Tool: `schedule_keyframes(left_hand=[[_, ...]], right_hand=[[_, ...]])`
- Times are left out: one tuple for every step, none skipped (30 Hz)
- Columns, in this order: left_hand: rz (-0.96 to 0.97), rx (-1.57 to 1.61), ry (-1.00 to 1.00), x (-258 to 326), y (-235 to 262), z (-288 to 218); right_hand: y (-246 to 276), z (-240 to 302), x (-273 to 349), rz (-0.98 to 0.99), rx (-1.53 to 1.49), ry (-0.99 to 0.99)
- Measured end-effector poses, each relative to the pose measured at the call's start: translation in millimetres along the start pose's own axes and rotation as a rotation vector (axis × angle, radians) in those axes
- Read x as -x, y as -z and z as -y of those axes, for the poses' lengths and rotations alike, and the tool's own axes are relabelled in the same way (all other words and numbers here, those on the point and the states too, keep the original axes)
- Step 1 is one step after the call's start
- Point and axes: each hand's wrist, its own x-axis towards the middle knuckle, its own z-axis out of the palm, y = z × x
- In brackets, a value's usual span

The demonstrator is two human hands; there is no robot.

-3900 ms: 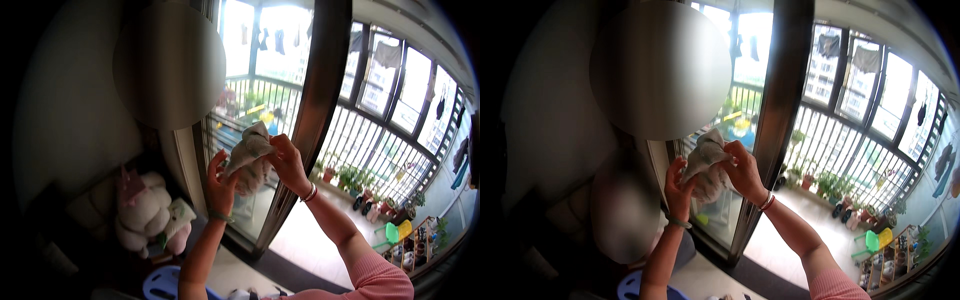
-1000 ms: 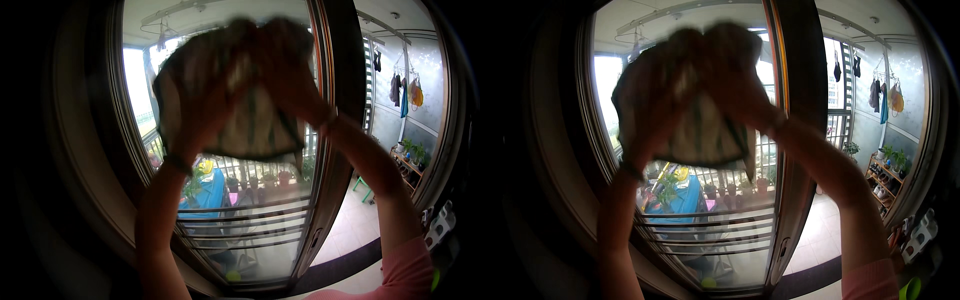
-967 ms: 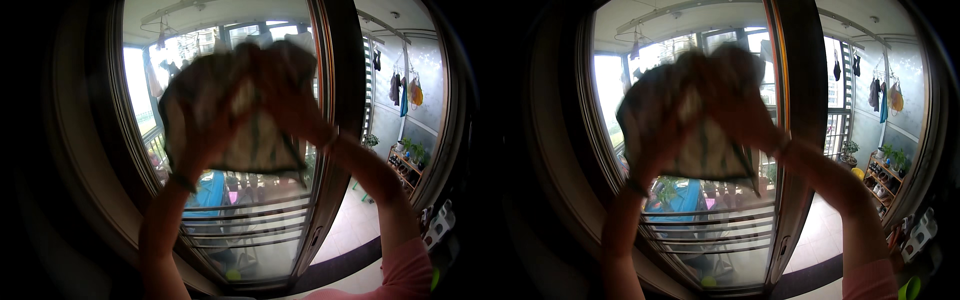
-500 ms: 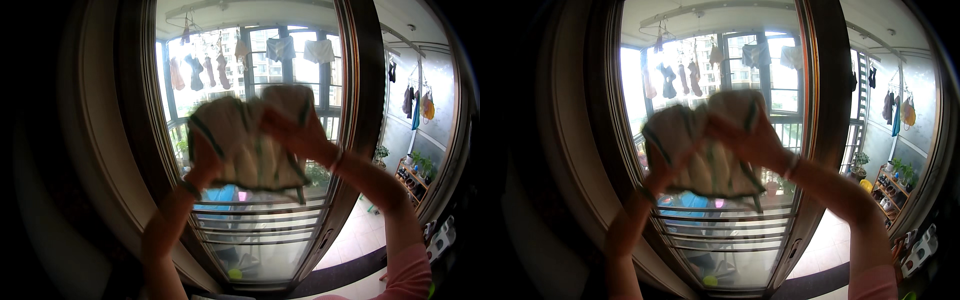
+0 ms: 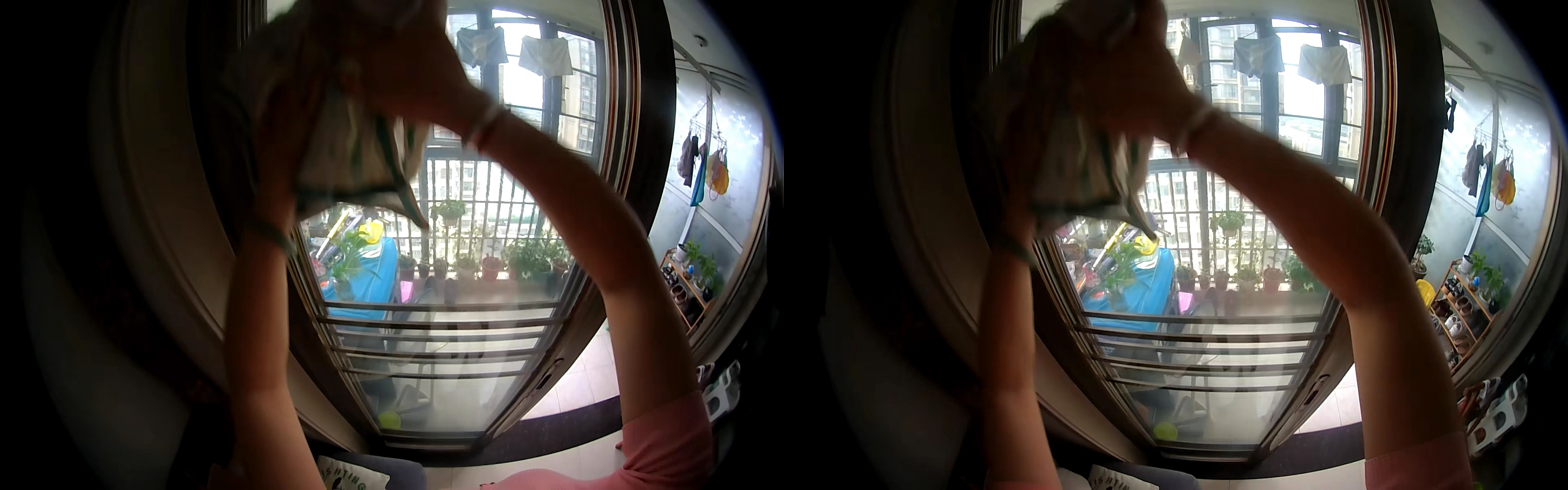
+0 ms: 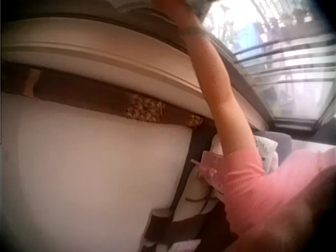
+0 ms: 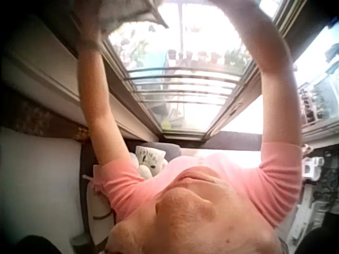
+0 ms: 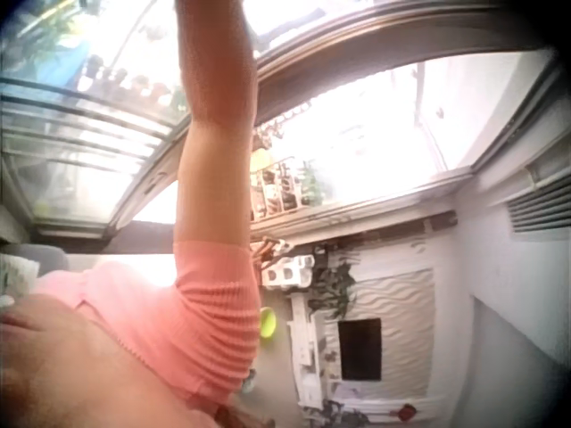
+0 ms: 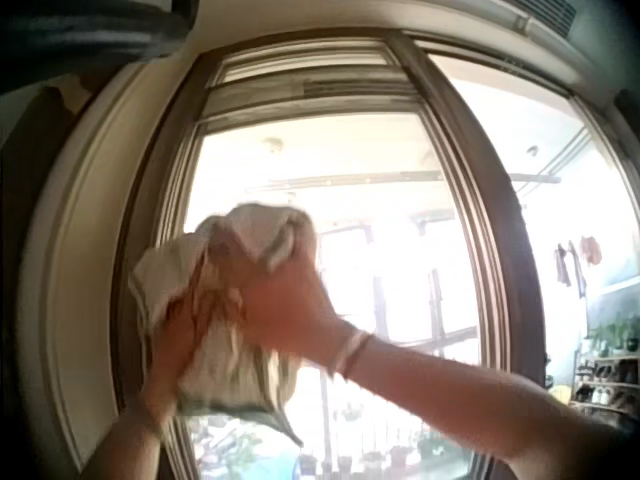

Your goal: The person cleans a large glass sliding door using a cloth. They wipe the glass surface and the metal frame, then dip the cloth into a green bucket of water to wring it out. The person moves a blue plastic chair to access different areas of the door and continues wiping the glass and frame.

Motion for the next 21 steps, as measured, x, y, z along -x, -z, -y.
schedule_keyframes(left_hand=[[0.117,0.105,0.062,32,27,-38],[0.228,0.189,0.129,60,63,-68],[0.495,0.389,0.449,80,97,-94],[0.758,0.566,0.767,90,136,-114],[0.844,0.634,0.949,115,161,-137],[0.789,0.707,0.964,140,181,-170],[0.752,0.775,0.983,168,200,-198],[0.720,0.838,0.996,200,217,-221],[0.702,0.920,1.014,222,231,-241],[0.703,1.002,1.037,236,244,-255],[0.700,1.074,1.053,234,256,-257],[0.729,1.121,1.081,232,258,-255],[0.848,1.148,1.135,230,255,-250],[0.966,1.178,1.182,213,253,-240],[0.990,1.103,1.114,187,247,-220],[1.022,1.004,1.053,164,236,-192],[0.915,1.099,1.105,157,207,-171],[0.680,0.885,0.896,105,209,-139],[0.674,0.892,0.952,54,200,-120],[0.500,0.988,0.919,25,179,-101],[0.378,0.995,0.885,1,162,-80]], right_hand=[[7,18,27,0.052,-0.088,0.001],[19,40,49,0.100,-0.171,-0.012],[32,61,72,0.148,-0.252,-0.028],[46,85,90,0.187,-0.331,-0.058],[59,110,115,0.264,-0.329,-0.025],[74,127,145,0.397,-0.386,0.018],[81,153,195,0.576,-0.419,0.110],[101,175,212,0.518,-0.301,0.161],[113,182,229,0.549,-0.414,0.248],[116,180,241,0.582,-0.522,0.338],[117,175,236,0.640,-0.505,0.408],[119,170,232,0.700,-0.485,0.478],[118,165,227,0.762,-0.461,0.548],[113,154,217,0.653,-0.479,0.437],[99,140,199,0.534,-0.497,0.324],[88,128,169,0.425,-0.494,0.256],[76,116,139,0.319,-0.493,0.188],[66,97,110,0.260,-0.445,0.168],[52,72,90,0.204,-0.407,0.141],[37,51,63,0.126,-0.376,0.108],[23,32,33,0.140,-0.344,0.107]])
